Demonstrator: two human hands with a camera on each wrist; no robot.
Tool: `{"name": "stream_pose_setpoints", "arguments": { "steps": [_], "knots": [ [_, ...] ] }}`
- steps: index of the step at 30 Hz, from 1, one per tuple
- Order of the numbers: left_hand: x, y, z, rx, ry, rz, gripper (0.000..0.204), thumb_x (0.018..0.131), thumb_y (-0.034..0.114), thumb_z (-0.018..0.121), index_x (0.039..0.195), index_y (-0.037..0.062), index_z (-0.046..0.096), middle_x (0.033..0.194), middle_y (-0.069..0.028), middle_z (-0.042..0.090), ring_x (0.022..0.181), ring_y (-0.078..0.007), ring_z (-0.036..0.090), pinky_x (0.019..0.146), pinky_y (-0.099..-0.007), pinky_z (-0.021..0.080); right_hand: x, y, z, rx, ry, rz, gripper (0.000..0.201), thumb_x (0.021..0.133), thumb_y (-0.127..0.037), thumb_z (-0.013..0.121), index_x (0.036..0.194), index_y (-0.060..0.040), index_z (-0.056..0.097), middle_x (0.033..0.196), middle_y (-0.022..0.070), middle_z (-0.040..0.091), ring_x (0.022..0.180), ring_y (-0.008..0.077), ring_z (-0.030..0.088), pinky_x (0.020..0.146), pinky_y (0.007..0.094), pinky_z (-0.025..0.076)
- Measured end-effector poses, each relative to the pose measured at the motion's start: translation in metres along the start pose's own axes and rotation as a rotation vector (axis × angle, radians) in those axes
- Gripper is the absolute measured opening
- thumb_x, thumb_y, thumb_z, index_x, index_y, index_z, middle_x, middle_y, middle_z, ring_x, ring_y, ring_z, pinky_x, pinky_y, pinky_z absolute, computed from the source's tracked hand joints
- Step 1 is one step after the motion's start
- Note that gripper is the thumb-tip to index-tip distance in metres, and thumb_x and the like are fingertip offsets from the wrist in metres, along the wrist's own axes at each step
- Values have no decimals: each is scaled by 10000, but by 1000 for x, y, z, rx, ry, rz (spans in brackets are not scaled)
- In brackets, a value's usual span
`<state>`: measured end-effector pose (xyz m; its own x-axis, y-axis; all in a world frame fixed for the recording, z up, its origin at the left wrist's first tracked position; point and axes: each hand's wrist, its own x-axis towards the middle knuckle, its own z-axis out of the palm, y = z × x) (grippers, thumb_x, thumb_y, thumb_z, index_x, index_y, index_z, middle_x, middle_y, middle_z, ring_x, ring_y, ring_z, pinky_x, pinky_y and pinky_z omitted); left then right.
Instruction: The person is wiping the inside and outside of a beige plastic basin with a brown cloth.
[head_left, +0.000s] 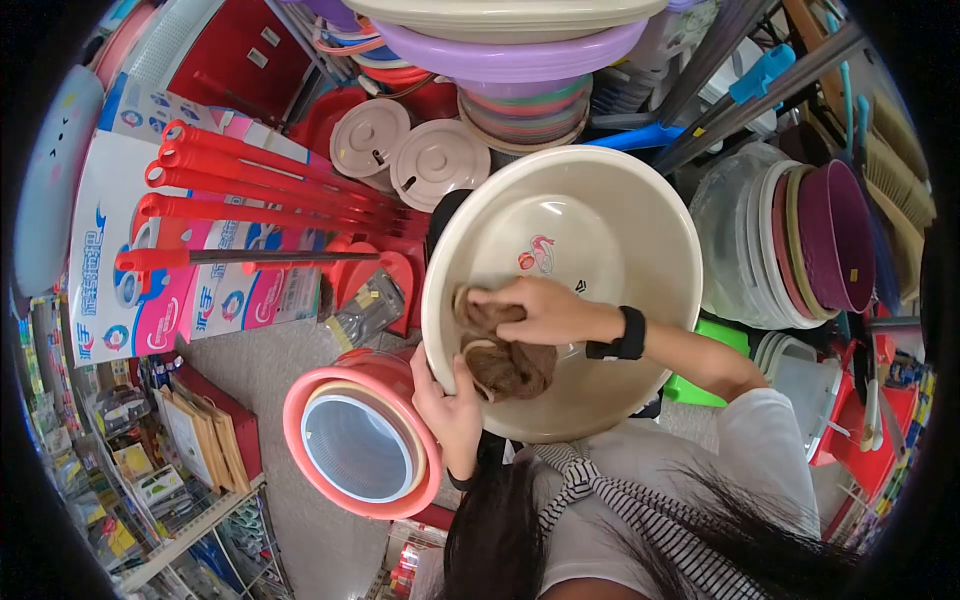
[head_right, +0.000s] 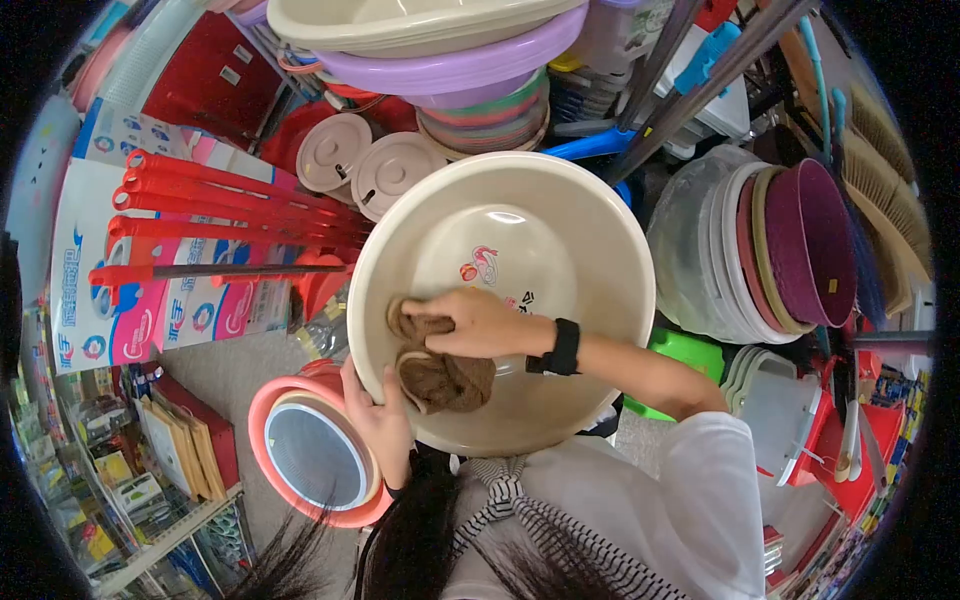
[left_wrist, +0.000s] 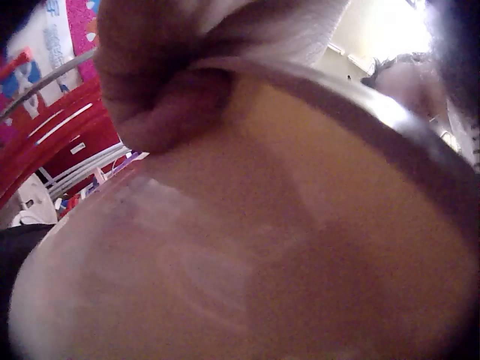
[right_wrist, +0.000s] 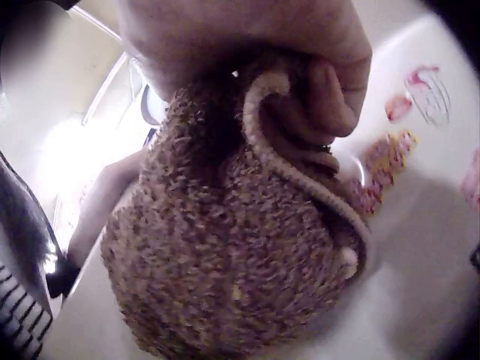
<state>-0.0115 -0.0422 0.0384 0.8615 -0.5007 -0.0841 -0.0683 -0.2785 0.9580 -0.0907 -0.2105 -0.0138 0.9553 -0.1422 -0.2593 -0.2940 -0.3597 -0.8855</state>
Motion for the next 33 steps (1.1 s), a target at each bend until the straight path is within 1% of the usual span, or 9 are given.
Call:
{"name": "stream_pose_setpoints", "arguments": {
  "steps": [5,8,9,12,16,18,23,29,33],
  "knots": [
    [0,-5,-2,-35,8,-16,343,911,-4,552,1243,-60,485,1013,-132,661,917,-141,621,830,-274,485,-17,-45,-51,52,466,-329,622,689,-145,691,1296,-89,569,857,143,589,766,326,622,695,385,495],
    [0,-5,0,-35,-5,-19,348,905,-4,557,1241,-58,486,1001,-129,663,904,-132,618,810,-269,489,-27,-76,-64,-142,687,-256,658,662,-34,633,1313,-36,541,861,150,545,739,307,571,715,330,480],
    [0,-5,0,-40,-10,-12,353,900,-3,562,1241,-56,486,986,-129,665,890,-124,618,792,-266,492,-23,-79,-63,-242,786,-216,613,690,-141,687,1290,-121,561,857,115,553,720,314,605,626,385,484],
    [-2,2,0,67,-48,12,362,892,-5,566,1243,-46,485,934,-135,667,849,-105,615,748,-259,498,-11,-78,-56,-403,820,-96,626,705,-195,690,1311,-160,539,881,106,547,673,313,593,577,395,487],
    [-6,11,5,-25,-115,-115,389,910,-13,555,1279,-63,441,1057,-121,633,966,-161,613,854,-270,475,8,-81,-11,-469,756,-263,604,705,-258,690,1292,-214,554,880,97,543,588,270,585,458,383,470],
    [-3,4,2,121,-51,65,372,863,-19,585,1225,-35,500,824,-131,647,755,-89,597,680,-249,491,2,-87,-1,-478,687,-281,590,702,-266,690,1278,-233,565,880,96,544,584,262,586,453,381,470],
    [-6,-6,1,25,-14,9,381,850,-42,585,1222,-53,504,924,-142,662,844,-97,606,751,-253,490,10,-71,-31,-511,711,-160,523,735,-270,678,1249,-302,590,903,118,565,596,301,616,488,406,492],
    [-3,1,2,-48,-59,-56,381,880,-38,556,1251,-58,474,1014,-134,650,928,-135,612,836,-263,476,14,-53,-64,-544,962,-44,589,742,-239,695,1309,-202,541,940,170,599,690,371,626,576,441,520],
    [-1,2,3,-14,-111,-103,399,902,-25,539,1286,-67,439,1074,-144,635,982,-159,616,883,-273,466,9,-76,-36,-513,834,-47,610,722,-235,713,1306,-204,542,962,161,573,693,344,625,571,425,526]
  ]
}}
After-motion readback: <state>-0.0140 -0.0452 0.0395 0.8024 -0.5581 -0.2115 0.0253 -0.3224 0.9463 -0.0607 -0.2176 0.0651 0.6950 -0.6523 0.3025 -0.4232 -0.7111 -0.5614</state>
